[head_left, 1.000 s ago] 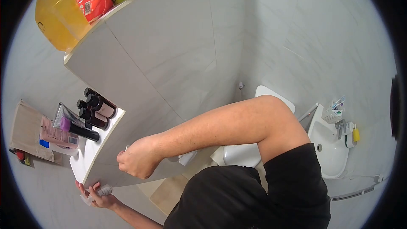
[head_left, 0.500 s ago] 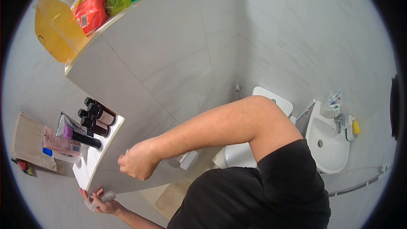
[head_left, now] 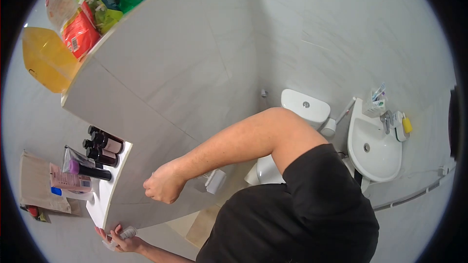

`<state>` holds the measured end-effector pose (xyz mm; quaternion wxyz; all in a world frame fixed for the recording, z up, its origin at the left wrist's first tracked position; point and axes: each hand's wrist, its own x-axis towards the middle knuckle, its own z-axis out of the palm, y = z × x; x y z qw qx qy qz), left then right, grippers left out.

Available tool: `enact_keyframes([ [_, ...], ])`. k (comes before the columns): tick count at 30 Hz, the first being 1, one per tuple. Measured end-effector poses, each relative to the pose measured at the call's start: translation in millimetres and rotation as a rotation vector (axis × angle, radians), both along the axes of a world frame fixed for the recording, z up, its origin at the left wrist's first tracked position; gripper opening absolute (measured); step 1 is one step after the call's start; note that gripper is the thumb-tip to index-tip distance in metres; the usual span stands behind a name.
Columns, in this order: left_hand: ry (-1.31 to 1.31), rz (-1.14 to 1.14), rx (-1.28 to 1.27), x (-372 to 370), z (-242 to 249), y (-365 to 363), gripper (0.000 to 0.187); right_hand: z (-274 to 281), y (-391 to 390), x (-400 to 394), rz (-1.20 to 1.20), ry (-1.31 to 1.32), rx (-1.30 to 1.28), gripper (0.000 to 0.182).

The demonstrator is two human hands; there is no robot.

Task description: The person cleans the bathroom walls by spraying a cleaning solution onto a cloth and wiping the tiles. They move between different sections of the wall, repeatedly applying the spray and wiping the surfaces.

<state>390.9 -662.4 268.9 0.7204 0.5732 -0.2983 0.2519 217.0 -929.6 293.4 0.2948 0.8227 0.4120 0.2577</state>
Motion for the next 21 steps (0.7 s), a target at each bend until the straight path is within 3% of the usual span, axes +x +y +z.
enact_keyframes([
  [4, -0.014, 0.014, 0.010, -1.7, 2.5, 1.7, 0.039, -43.0, -9.1, 1.7, -0.019, 0.092, 0.054, 0.010],
  [12, -0.028, 0.033, 0.013, -2.6, 1.9, -0.8, 0.040, -151.1, -24.1, -30.1, -0.255, 0.175, 0.702, 0.007],
  [16, -0.054, 0.015, 0.043, 6.9, -0.9, 3.6, 0.041, -182.6, -32.6, -51.7, -0.273, 0.320, 0.751, 0.008],
  [18, -0.046, 0.020, 0.044, 8.5, -1.1, 3.9, 0.042, -203.0, -42.1, -60.4, -0.375, 0.429, 0.885, 0.009],
  [21, -0.041, 0.013, 0.048, 10.2, -1.6, 5.2, 0.043, -251.7, -60.6, -85.2, -0.747, 0.530, 1.140, 0.012],
])
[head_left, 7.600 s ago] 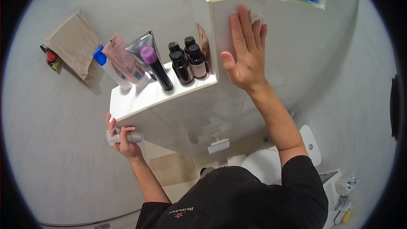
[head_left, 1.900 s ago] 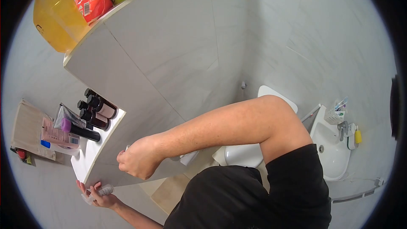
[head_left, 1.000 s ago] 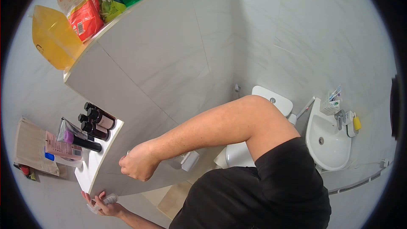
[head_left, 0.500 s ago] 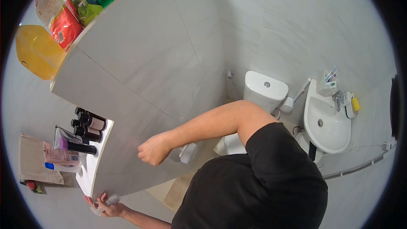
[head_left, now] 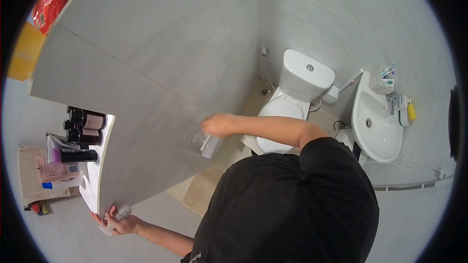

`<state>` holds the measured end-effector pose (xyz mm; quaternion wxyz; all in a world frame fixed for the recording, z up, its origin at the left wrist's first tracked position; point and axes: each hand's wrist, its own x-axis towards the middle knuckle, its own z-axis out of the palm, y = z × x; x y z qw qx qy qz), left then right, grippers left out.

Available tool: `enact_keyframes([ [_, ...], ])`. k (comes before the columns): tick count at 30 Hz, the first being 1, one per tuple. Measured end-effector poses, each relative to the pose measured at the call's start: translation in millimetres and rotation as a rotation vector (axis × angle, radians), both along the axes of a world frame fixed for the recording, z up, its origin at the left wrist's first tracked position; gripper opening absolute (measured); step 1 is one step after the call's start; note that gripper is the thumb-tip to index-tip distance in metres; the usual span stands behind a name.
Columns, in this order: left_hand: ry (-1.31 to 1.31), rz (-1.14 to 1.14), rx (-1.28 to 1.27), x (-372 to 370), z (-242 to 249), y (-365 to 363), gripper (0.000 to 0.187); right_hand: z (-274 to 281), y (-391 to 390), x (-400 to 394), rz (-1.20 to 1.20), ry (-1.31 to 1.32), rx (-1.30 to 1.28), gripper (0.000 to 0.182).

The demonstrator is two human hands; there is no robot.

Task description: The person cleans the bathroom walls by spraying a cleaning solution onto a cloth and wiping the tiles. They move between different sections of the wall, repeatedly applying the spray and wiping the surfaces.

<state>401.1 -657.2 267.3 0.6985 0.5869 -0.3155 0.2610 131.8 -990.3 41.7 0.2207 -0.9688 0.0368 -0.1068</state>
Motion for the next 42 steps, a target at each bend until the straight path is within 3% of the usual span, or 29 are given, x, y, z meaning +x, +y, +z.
enact_keyframes([
  [1, -0.013, 0.016, 0.004, -3.2, 2.6, -2.9, 0.044, -15.1, -5.2, -14.9, -0.133, 0.087, 0.063, 0.015],
  [4, -0.010, 0.043, 0.009, -8.9, 5.4, -6.1, 0.044, -77.2, -5.5, -89.8, -0.673, 0.009, 0.439, 0.028],
  [6, -0.001, 0.041, -0.008, -9.4, 6.5, -6.1, 0.044, -129.2, 11.7, -155.2, -1.024, -0.060, 0.544, 0.036],
  [7, -0.008, 0.029, 0.005, -8.9, 6.0, -5.1, 0.044, -177.4, 23.8, -196.8, -1.163, 0.013, 0.541, 0.034],
  [9, -0.017, 0.014, 0.012, -8.4, 3.8, -4.1, 0.044, -236.4, 61.0, -286.2, -1.220, 0.369, 0.385, 0.026],
  [10, -0.012, -0.008, -0.001, -8.2, 3.0, -3.7, 0.044, -220.2, 88.6, -314.2, -1.330, 0.544, 0.395, 0.025],
  [11, -0.009, -0.026, -0.015, -7.7, 3.2, -3.2, 0.043, -248.3, 112.3, -352.4, -1.334, 0.551, 0.475, 0.025],
  [12, -0.013, -0.018, -0.027, -6.6, 3.7, -2.9, 0.043, -215.8, 137.2, -363.0, -1.388, 0.730, 0.495, 0.026],
  [16, 0.038, -0.074, -0.040, -9.2, 4.7, -0.5, 0.042, -184.3, 199.1, -381.7, -1.261, 0.921, 0.600, 0.032],
  [19, 0.114, -0.099, -0.030, -11.9, 6.0, 4.0, 0.043, -179.8, 209.0, -363.7, -1.187, 0.771, 0.417, 0.037],
  [23, 0.180, -0.176, -0.023, -19.0, 20.4, 15.4, 0.040, -146.7, 176.7, -301.3, -1.124, 0.599, 0.497, 0.039],
  [26, 0.249, -0.195, 0.030, -30.9, 20.0, 40.5, 0.038, -125.5, 152.2, -254.6, -1.154, 0.259, 0.396, 0.035],
  [27, 0.277, -0.210, 0.037, -37.1, 16.2, 53.0, 0.037, -116.7, 147.2, -243.6, -1.116, 0.251, 0.383, 0.035],
  [29, 0.387, -0.192, 0.125, -57.6, 4.4, 76.9, 0.033, -104.7, 135.5, -212.0, -0.926, -0.038, 0.242, 0.032],
  [31, 0.524, -0.200, 0.159, -85.2, -22.3, 100.1, 0.029, -98.3, 127.6, -175.3, -0.771, -0.082, 0.173, 0.026],
  [33, 0.661, -0.237, 0.186, -116.5, -59.6, 122.6, 0.027, -65.3, 141.6, -133.5, -0.779, -0.004, 0.687, 0.019],
  [34, 0.702, -0.240, 0.220, -132.9, -78.1, 133.6, 0.027, -46.9, 152.2, -111.2, -0.684, -0.013, 0.799, 0.014],
  [37, 0.855, -0.198, 0.241, -184.5, -109.7, 156.5, 0.027, -0.7, 194.1, -46.4, -0.501, 0.093, 0.959, 0.015],
  [42, 1.075, -0.145, 0.268, -219.2, -119.8, 184.4, 0.030, 57.9, 272.1, 24.3, -0.171, 0.230, 1.053, 0.015],
])
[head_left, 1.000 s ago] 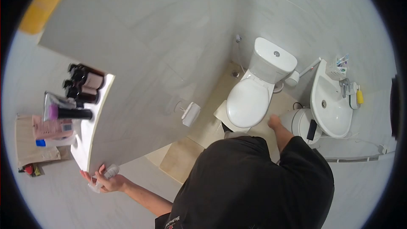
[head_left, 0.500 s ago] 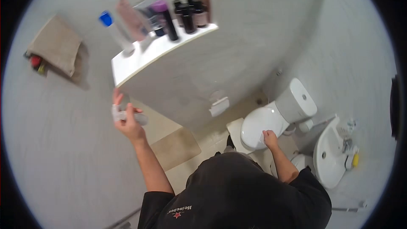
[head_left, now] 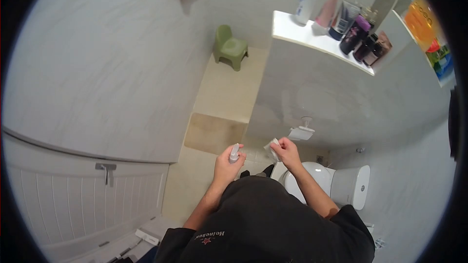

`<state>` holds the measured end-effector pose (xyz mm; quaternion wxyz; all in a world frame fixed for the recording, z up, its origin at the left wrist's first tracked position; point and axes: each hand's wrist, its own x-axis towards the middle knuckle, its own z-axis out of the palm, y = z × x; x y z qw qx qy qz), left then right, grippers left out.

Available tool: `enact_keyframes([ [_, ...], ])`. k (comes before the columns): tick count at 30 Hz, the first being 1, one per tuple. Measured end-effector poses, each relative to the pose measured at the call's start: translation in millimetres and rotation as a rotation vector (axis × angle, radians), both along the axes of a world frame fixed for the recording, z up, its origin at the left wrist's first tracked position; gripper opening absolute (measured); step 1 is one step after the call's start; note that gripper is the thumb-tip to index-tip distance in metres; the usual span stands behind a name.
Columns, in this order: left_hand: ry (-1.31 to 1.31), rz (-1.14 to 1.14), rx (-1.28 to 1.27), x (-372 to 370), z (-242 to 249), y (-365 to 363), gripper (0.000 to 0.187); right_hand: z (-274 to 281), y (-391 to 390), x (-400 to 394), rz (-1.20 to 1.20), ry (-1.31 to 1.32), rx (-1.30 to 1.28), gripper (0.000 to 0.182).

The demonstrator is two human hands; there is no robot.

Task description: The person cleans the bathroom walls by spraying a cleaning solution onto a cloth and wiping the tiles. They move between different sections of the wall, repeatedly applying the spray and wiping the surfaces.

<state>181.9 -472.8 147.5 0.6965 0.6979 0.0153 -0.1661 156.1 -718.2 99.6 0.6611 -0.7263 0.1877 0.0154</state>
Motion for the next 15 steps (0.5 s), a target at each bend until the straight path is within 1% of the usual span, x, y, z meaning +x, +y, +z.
enact_keyframes([
  [2, -0.117, -0.010, 0.106, 2.0, -5.4, 8.7, 0.033, 9.9, 22.9, 15.8, 0.080, -0.003, 0.050, 0.014],
  [3, -0.099, -0.003, 0.107, 3.2, -5.9, 12.5, 0.033, 14.4, 33.5, 19.2, 0.138, -0.015, 0.097, 0.014],
  [4, -0.164, -0.009, 0.111, 6.3, -2.5, 15.1, 0.034, 22.3, 45.2, 19.8, 0.138, 0.006, 0.097, 0.014],
  [5, -0.232, -0.019, 0.110, 10.1, -0.5, 16.1, 0.036, 32.5, 55.6, 20.4, 0.177, -0.001, 0.190, 0.013],
  [6, -0.166, -0.026, 0.065, 12.3, -0.6, 15.2, 0.039, 39.9, 60.8, 19.0, 0.209, -0.009, 0.283, 0.014],
  [7, -0.148, -0.038, 0.056, 13.4, 3.3, 15.3, 0.039, 44.5, 64.8, 15.3, 0.194, 0.007, 0.278, 0.014],
  [9, -0.223, -0.071, 0.101, 17.0, 12.0, 15.4, 0.042, 49.8, 66.5, 8.4, 0.301, -0.055, 0.194, 0.019],
  [10, -0.234, -0.071, 0.105, 17.0, 9.0, 15.8, 0.043, 50.5, 64.3, 3.7, 0.337, -0.015, 0.159, 0.023],
  [11, -0.225, -0.087, 0.096, 15.6, 8.0, 16.2, 0.043, 52.5, 61.6, -0.9, 0.320, -0.006, 0.153, 0.023],
  [13, -0.200, -0.149, 0.154, 14.2, 9.7, 15.5, 0.044, 59.1, 58.2, -6.5, 0.375, -0.108, -0.010, 0.022],
  [14, -0.199, -0.168, 0.149, 12.0, 5.5, 12.2, 0.044, 55.1, 54.8, -9.5, 0.386, -0.160, -0.049, 0.025],
  [15, -0.198, -0.189, 0.074, 8.7, -1.5, 8.5, 0.043, 54.9, 53.2, -13.0, 0.366, -0.157, -0.052, 0.025],
])
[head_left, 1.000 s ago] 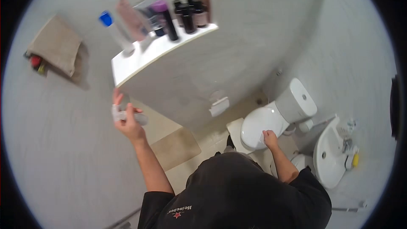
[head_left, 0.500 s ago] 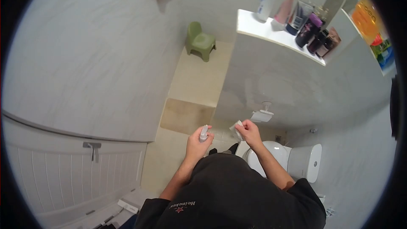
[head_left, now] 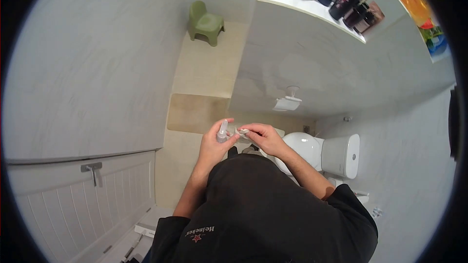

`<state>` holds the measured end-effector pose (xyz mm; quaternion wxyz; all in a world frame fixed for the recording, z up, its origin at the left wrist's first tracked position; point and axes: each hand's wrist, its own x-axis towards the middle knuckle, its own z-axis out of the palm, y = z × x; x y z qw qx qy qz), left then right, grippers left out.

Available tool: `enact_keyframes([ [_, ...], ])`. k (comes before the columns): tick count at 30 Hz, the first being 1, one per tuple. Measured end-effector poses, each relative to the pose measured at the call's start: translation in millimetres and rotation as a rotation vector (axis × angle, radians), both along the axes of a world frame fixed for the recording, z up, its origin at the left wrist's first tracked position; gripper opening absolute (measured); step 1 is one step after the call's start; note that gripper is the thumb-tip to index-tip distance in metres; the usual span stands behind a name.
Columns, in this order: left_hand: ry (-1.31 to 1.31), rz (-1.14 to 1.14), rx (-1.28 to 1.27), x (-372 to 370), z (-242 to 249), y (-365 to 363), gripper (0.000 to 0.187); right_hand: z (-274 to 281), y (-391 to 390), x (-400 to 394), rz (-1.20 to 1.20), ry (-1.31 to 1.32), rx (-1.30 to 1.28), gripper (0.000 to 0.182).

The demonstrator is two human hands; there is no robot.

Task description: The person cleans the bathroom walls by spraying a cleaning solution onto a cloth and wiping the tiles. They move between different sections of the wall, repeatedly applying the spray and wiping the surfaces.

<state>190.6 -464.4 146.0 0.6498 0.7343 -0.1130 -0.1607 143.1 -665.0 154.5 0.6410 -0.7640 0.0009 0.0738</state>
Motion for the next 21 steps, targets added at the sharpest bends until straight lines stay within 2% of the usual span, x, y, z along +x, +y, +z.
enact_keyframes([
  [1, 0.009, -0.030, -0.072, -1.4, -3.2, -3.4, 0.042, 0.8, -1.0, -3.2, -0.007, 0.050, 0.048, 0.023],
  [3, 0.080, -0.108, -0.045, -1.8, -5.9, -5.9, 0.042, 6.2, -4.2, -10.0, -0.044, 0.100, 0.097, 0.021],
  [5, 0.152, -0.191, -0.012, -0.9, -3.9, -11.9, 0.042, 19.7, -6.1, -14.3, -0.192, 0.110, -0.116, 0.017],
  [8, 0.154, -0.210, 0.020, 7.6, 4.3, -22.5, 0.038, 13.7, -15.2, -21.5, -0.357, 0.144, -0.127, 0.017],
  [10, 0.058, -0.253, 0.074, 15.7, 8.9, -27.6, 0.035, 19.0, -25.9, -32.2, -0.366, 0.161, -0.159, 0.019],
  [12, 0.010, -0.301, 0.110, 22.1, 12.7, -31.8, 0.035, 20.9, -34.0, -43.2, -0.203, 0.352, -0.119, 0.027],
  [16, -0.084, -0.389, 0.140, 24.9, 12.1, -42.2, 0.035, 17.2, -32.7, -62.4, -0.157, 0.367, 0.028, 0.027],
  [17, -0.077, -0.400, 0.139, 23.6, 9.8, -44.5, 0.035, 18.9, -31.5, -65.2, -0.176, 0.343, 0.022, 0.027],
  [19, -0.259, -0.457, 0.112, 21.7, 6.8, -47.9, 0.035, 15.8, -30.5, -71.9, -0.198, 0.316, 0.016, 0.026],
  [21, -0.241, -0.483, 0.074, 16.4, 9.3, -49.8, 0.036, 4.8, -31.3, -77.1, -0.348, -0.039, -0.098, 0.025],
])
